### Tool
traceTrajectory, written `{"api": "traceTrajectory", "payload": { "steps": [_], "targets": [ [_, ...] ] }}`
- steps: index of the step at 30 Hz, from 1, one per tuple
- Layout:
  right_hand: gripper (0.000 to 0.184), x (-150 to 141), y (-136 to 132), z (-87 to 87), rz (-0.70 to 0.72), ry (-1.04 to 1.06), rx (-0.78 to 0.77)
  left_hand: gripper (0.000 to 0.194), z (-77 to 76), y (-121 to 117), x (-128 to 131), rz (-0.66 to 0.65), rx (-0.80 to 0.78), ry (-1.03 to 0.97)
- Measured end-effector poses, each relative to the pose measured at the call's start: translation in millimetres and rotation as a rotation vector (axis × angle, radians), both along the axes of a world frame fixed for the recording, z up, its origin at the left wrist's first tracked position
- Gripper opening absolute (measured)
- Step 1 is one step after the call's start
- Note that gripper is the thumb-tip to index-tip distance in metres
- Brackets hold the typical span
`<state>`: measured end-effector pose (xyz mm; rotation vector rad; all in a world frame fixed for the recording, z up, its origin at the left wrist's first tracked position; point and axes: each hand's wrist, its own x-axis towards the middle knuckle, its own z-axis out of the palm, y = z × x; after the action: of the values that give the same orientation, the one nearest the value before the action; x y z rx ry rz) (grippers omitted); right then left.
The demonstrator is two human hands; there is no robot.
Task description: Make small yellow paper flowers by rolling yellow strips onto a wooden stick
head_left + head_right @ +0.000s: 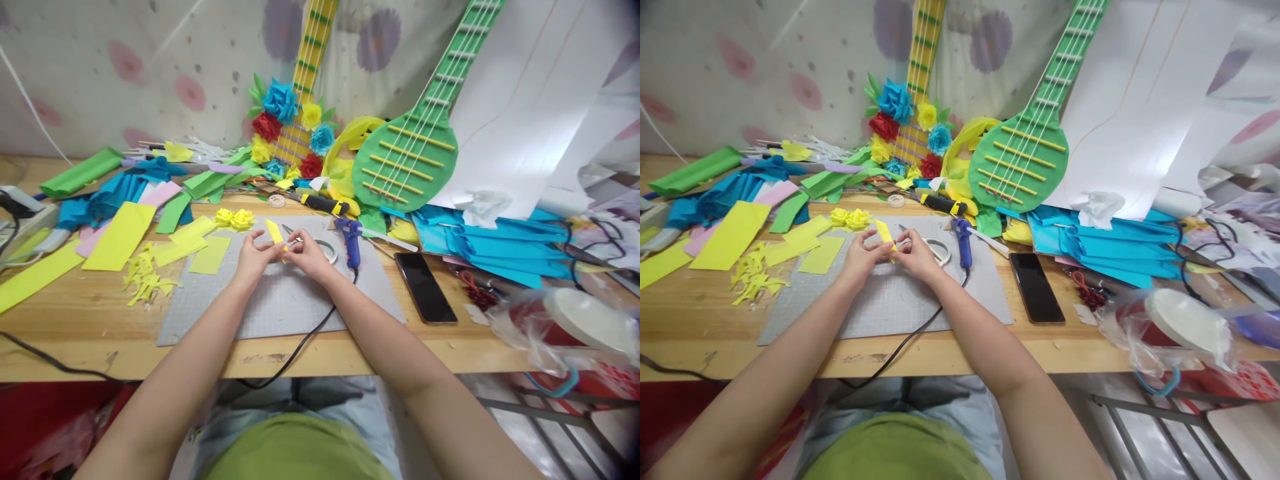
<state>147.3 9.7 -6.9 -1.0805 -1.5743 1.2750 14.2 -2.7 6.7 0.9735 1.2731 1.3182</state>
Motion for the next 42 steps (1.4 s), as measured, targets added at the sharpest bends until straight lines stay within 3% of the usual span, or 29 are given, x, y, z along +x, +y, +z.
{"api": "traceTrajectory", "payload": {
  "steps": [3, 8, 16, 23, 25, 28, 33, 42],
  "targets": [
    [0.035, 1, 1, 0.2, -0.002, -0.025, -0.007, 0.062, -0.1, -1, -1, -0.037, -0.009, 0.058],
    [0.042, 1, 1, -1.5, 0.048, -0.063, 0.077, 0.059, -1.8, 0, -8, 0.052, 0.070, 0.254],
    [0.035, 1, 10, -4.4, -0.106, 0.159, 0.023, 0.048, -2.2, -8, -2, -0.021, 0.178, 0.665],
    [0.037, 3, 10, -1.7, -0.085, 0.250, -0.072, 0.048, -1.1, -11, -1, -0.171, 0.187, 0.651],
    [0.038, 3, 10, -0.8, -0.136, 0.185, -0.007, 0.044, -1.0, -10, -3, -0.147, 0.188, 0.707],
    [0.042, 5, 8, 2.5, -0.228, -0.003, 0.222, 0.042, 1.5, -10, -5, -0.128, 0.186, 0.866],
    [0.034, 8, 2, 7.8, -0.198, -0.275, 0.538, 0.048, 5.7, -12, -3, -0.165, 0.185, 1.110],
    [0.020, 10, 0, 8.7, -0.280, -0.461, 0.664, 0.051, 2.1, -11, -3, -0.140, 0.182, 1.138]
  ]
}}
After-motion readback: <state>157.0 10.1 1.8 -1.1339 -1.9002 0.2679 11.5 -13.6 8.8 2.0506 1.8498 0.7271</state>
